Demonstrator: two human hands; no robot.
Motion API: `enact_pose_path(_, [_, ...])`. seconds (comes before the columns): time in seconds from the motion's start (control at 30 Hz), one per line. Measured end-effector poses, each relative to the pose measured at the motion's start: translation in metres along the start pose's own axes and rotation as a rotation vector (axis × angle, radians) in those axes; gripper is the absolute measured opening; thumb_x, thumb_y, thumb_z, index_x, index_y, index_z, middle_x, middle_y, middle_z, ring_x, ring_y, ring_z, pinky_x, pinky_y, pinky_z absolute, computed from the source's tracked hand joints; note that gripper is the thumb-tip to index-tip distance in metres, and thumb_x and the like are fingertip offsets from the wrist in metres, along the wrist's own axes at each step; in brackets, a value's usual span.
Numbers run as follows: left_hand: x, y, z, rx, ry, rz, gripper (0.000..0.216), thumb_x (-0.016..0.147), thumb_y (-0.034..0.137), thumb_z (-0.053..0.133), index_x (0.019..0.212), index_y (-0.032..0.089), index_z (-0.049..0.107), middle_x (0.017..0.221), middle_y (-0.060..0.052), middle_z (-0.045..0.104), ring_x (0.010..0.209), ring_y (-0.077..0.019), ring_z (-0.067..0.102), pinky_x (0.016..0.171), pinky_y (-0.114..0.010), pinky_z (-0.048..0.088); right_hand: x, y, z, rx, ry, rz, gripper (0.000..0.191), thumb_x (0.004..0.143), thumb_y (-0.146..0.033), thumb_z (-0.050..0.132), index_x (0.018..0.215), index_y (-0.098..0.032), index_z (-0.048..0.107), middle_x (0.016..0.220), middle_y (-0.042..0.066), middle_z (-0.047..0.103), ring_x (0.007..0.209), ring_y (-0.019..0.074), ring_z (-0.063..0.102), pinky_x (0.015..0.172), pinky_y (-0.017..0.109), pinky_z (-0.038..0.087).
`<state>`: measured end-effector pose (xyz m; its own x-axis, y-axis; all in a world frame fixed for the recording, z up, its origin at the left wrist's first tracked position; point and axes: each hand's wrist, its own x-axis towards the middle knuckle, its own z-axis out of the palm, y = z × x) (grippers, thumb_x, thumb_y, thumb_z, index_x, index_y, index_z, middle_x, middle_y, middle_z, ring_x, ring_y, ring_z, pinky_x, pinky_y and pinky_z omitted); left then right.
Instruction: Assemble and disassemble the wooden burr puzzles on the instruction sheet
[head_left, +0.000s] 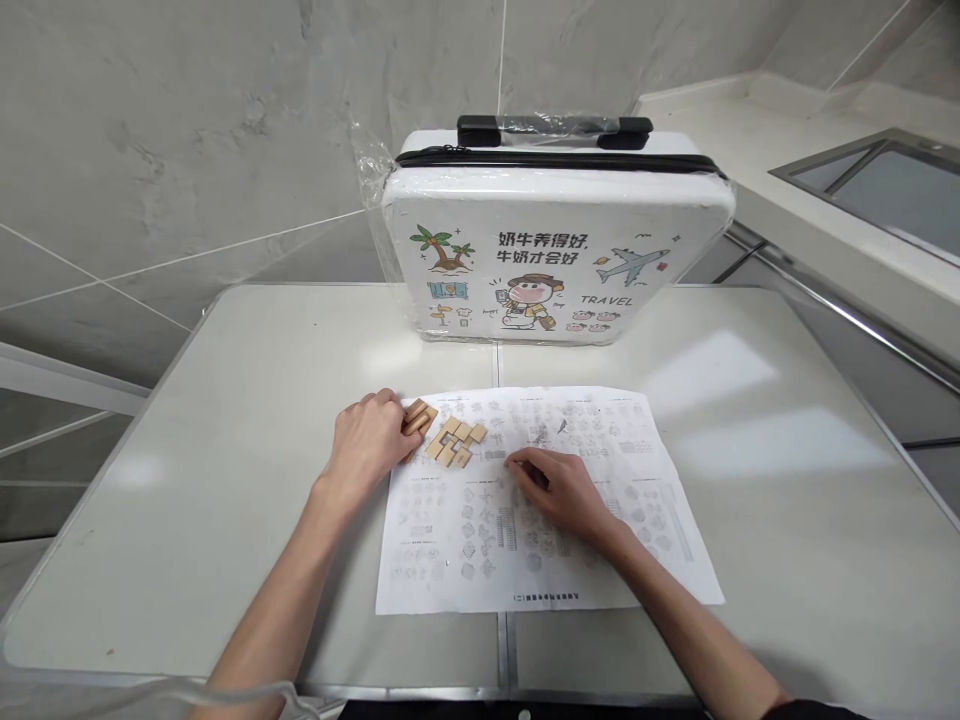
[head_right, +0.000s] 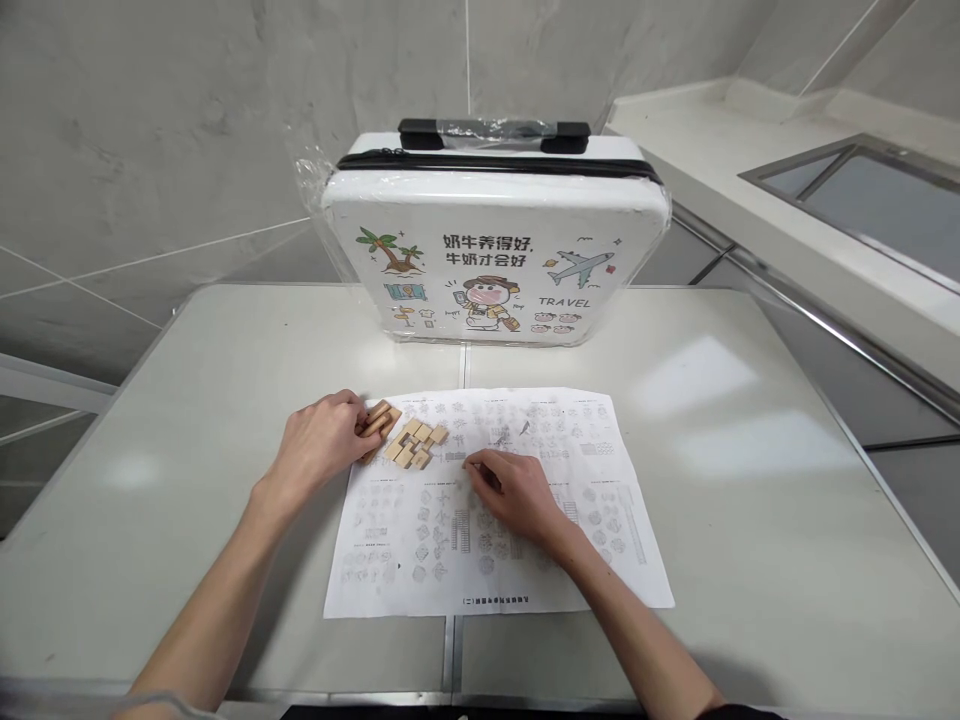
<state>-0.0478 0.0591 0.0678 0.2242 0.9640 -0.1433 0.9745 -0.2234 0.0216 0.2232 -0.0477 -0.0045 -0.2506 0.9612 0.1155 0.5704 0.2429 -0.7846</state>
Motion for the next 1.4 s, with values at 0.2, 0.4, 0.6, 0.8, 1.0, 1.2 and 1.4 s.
enact_pose_path(0.2, [0.000,-0.002,-0.002,-0.050,-0.020,-0.005,0.021,0.086,0.031,0.066,0.068,0.021,0.059,0.095,-0.012,0.074,0.073,-0.0274,0.067,0.061,-0.034,0.041,0.000,-0.001,-0.001,0.018,0.002,0.003,0.026,0.111,-0.035,0.050,0.106,-0.022,0.073,0.077,0.004,0.074,0.062,0.0181,0.064,0.058,0.029,0.044])
enact_pose_path(0.4, [-0.003,-0.007,-0.014,-0.312,0.055,0.020,0.020,0.088,0.036,0.068,0.074,0.022,0.069,0.100,-0.009,0.075,0.068,-0.0229,0.065,0.062,-0.035,0.045,0.000,-0.002,-0.001,0.053,-0.002,0.017,0.026,0.110,-0.035,0.051,0.106,-0.022,0.073,0.076,0.004,0.073,0.062,0.0176,0.063,0.059,0.030,0.044])
enact_pose_path(0.6, [-0.016,0.028,-0.035,-0.752,-0.027,0.201,0.019,0.088,0.036,0.068,0.080,0.020,0.074,0.109,-0.006,0.076,0.077,-0.0187,0.066,0.069,-0.032,0.051,-0.003,-0.002,-0.008,0.328,0.030,0.060,0.026,0.109,-0.045,0.054,0.115,-0.025,0.069,0.069,-0.001,0.061,0.057,0.0160,0.052,0.054,0.029,0.040])
enact_pose_path(0.8, [-0.034,0.085,-0.012,-1.041,-0.392,0.254,0.018,0.085,0.032,0.071,0.073,0.019,0.070,0.102,-0.005,0.073,0.080,-0.0181,0.063,0.064,-0.029,0.046,-0.005,-0.005,-0.012,0.596,-0.021,0.064,0.048,0.101,-0.060,0.063,0.138,-0.030,0.055,0.091,0.004,0.070,0.074,0.0234,0.066,0.064,0.034,0.051])
enact_pose_path(1.0, [-0.043,0.110,0.022,-1.351,-0.530,0.002,0.036,0.089,0.053,0.074,0.081,0.019,0.067,0.081,-0.002,0.065,0.077,-0.0191,0.061,0.071,-0.032,0.045,-0.003,0.000,-0.015,0.547,0.130,0.261,0.043,0.105,-0.061,0.056,0.085,-0.024,0.062,0.079,0.004,0.065,0.071,0.0221,0.061,0.064,0.035,0.050])
enact_pose_path(1.2, [-0.044,0.121,0.037,-1.689,-0.588,-0.082,0.043,0.087,0.060,0.079,0.096,0.018,0.076,0.101,-0.007,0.074,0.102,-0.0244,0.064,0.093,-0.036,0.047,-0.003,0.010,-0.019,0.744,0.252,0.527,0.045,0.094,-0.066,0.069,0.084,-0.022,0.066,0.075,0.002,0.061,0.066,0.0196,0.056,0.058,0.031,0.047])
enact_pose_path(1.4, [-0.039,0.125,0.040,-1.774,-0.626,-0.132,0.052,0.089,0.067,0.076,0.103,0.017,0.081,0.115,-0.010,0.076,0.118,-0.0278,0.063,0.105,-0.039,0.043,0.003,0.010,-0.023,0.948,0.337,0.616,0.041,0.089,-0.062,0.076,0.100,-0.023,0.073,0.082,0.003,0.068,0.073,0.0219,0.062,0.063,0.031,0.054])
